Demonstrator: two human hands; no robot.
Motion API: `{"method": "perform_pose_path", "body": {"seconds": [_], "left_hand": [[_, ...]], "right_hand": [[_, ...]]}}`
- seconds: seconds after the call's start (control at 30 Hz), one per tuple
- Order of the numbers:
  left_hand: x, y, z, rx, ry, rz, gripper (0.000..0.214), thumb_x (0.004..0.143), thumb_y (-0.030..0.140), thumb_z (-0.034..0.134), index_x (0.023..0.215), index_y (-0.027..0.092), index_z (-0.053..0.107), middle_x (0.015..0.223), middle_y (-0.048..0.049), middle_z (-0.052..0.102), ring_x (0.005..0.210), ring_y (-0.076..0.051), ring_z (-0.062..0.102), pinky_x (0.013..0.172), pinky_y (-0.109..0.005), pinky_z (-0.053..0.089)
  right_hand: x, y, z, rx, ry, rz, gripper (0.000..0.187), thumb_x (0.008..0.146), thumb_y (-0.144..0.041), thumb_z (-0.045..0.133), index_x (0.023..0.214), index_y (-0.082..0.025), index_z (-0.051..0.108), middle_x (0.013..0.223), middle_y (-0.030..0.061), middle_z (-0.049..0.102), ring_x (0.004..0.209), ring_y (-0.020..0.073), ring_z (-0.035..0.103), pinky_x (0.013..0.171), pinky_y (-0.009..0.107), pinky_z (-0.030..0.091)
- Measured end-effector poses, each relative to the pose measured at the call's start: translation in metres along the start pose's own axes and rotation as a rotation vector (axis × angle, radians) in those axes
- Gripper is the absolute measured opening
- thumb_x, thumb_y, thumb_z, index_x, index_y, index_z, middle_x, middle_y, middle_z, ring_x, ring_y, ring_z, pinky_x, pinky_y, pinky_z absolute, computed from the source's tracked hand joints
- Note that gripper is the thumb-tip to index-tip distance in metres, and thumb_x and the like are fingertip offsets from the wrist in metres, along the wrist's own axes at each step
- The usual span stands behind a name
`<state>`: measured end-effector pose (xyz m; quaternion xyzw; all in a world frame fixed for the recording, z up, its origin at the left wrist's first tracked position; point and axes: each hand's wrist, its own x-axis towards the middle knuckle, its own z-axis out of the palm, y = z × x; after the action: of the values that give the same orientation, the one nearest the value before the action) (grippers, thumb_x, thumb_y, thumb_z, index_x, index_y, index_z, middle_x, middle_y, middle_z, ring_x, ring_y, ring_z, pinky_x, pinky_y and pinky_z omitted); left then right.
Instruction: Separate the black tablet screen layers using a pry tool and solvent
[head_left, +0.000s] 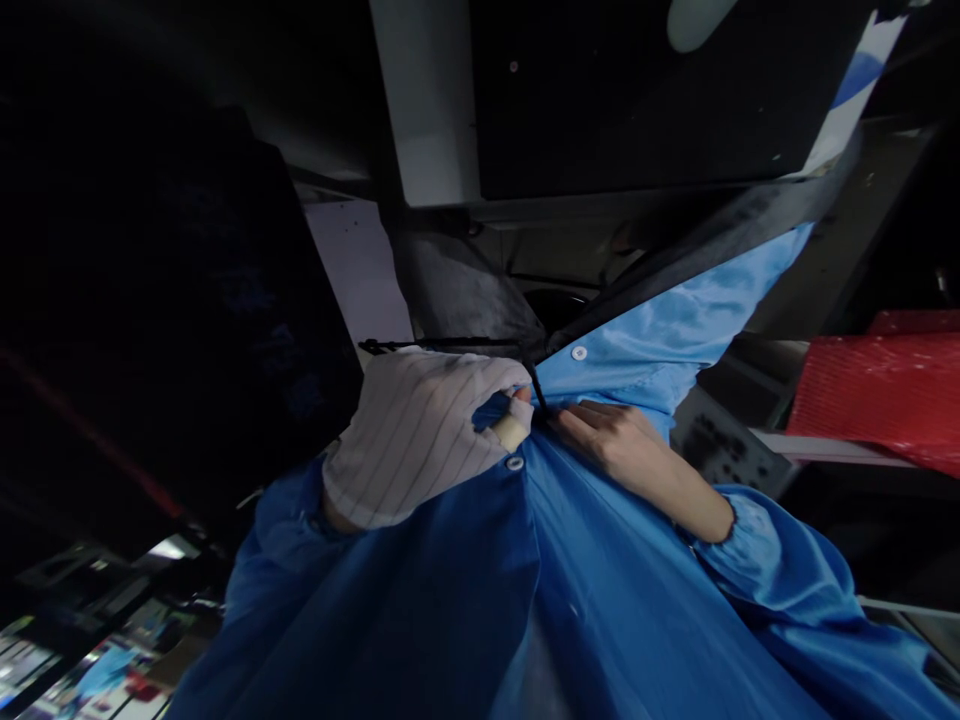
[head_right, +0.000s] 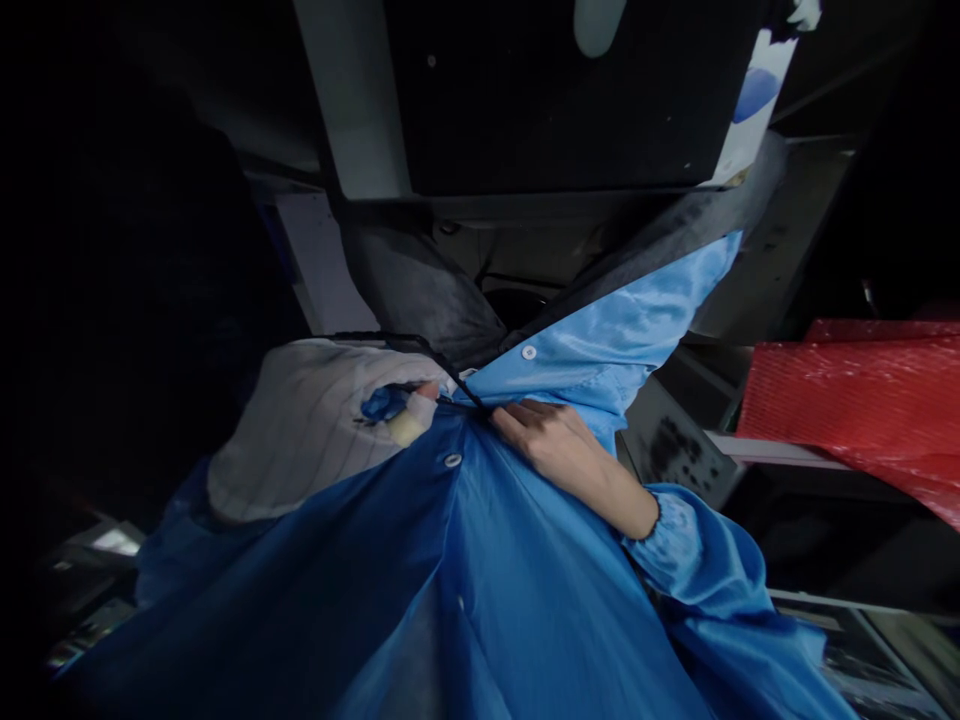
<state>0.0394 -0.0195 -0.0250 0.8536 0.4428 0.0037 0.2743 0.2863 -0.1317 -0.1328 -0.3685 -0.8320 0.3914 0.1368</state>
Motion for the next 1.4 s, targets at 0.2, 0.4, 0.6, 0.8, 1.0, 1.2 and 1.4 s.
{"method": "perform_pose_path", "body": {"seconds": [0.2, 0.4, 0.6, 0.8, 1.0, 1.2, 1.4], "left_hand": [[0.002, -0.002, 0.002, -0.022, 0.001, 0.025, 0.025, 0.108, 0.024, 0.059, 0.096, 0.024, 0.081, 0.083, 0.0098, 0.085, 0.063, -0.012, 0.077, 0.055, -0.03, 0.055], [0.005, 0.001, 0.004, -0.001, 0.009, 0.0, 0.026, 0.107, 0.025, 0.059, 0.093, 0.024, 0.081, 0.074, 0.0115, 0.08, 0.058, -0.012, 0.073, 0.057, -0.032, 0.052], [0.004, 0.0, 0.003, -0.009, 0.008, 0.012, 0.027, 0.109, 0.026, 0.058, 0.094, 0.024, 0.081, 0.077, 0.011, 0.082, 0.06, -0.012, 0.075, 0.058, -0.032, 0.055], [0.004, -0.002, 0.002, 0.014, 0.025, -0.044, 0.025, 0.105, 0.025, 0.061, 0.094, 0.023, 0.083, 0.087, 0.0084, 0.086, 0.065, -0.015, 0.08, 0.058, -0.032, 0.06], [-0.003, -0.008, -0.001, -0.014, 0.044, -0.043, 0.022, 0.102, 0.021, 0.062, 0.094, 0.021, 0.082, 0.085, 0.0045, 0.086, 0.068, -0.019, 0.082, 0.055, -0.033, 0.061], [-0.001, -0.008, -0.001, -0.031, 0.016, -0.042, 0.027, 0.104, 0.024, 0.059, 0.093, 0.024, 0.083, 0.085, 0.0083, 0.086, 0.069, -0.016, 0.082, 0.052, -0.031, 0.056], [-0.003, -0.01, -0.003, -0.043, -0.001, -0.052, 0.028, 0.106, 0.027, 0.057, 0.091, 0.026, 0.081, 0.085, 0.0098, 0.086, 0.07, -0.015, 0.082, 0.056, -0.03, 0.058]], "right_hand": [[-0.003, 0.0, 0.003, 0.054, 0.03, 0.013, 0.038, 0.126, -0.021, 0.036, 0.098, -0.02, 0.062, 0.075, 0.0007, 0.063, 0.068, 0.0184, 0.059, 0.065, 0.032, 0.038], [-0.002, -0.001, 0.004, 0.042, -0.024, 0.048, 0.046, 0.128, -0.025, 0.029, 0.099, -0.02, 0.064, 0.074, 0.0003, 0.062, 0.066, 0.0177, 0.057, 0.063, 0.033, 0.036], [-0.006, 0.001, 0.006, 0.09, -0.019, 0.065, 0.04, 0.126, -0.023, 0.034, 0.099, -0.02, 0.063, 0.076, 0.0008, 0.063, 0.066, 0.0182, 0.057, 0.063, 0.033, 0.035], [-0.012, 0.008, 0.015, 0.044, -0.09, 0.076, 0.033, 0.124, -0.02, 0.042, 0.098, -0.021, 0.062, 0.076, 0.0006, 0.065, 0.067, 0.0185, 0.058, 0.061, 0.033, 0.032], [-0.013, 0.004, 0.012, 0.105, 0.121, 0.0, 0.035, 0.125, -0.02, 0.042, 0.095, -0.022, 0.061, 0.074, -0.0003, 0.064, 0.069, 0.0187, 0.06, 0.068, 0.031, 0.044], [0.003, -0.005, -0.008, 0.08, 0.268, -0.005, 0.027, 0.12, -0.016, 0.058, 0.093, -0.022, 0.06, 0.073, -0.0014, 0.063, 0.065, 0.0157, 0.059, 0.065, 0.03, 0.043], [0.013, -0.004, -0.001, -0.011, 0.274, -0.015, 0.036, 0.124, -0.022, 0.05, 0.09, -0.021, 0.06, 0.071, -0.0013, 0.064, 0.062, 0.0144, 0.06, 0.061, 0.029, 0.041]]}}
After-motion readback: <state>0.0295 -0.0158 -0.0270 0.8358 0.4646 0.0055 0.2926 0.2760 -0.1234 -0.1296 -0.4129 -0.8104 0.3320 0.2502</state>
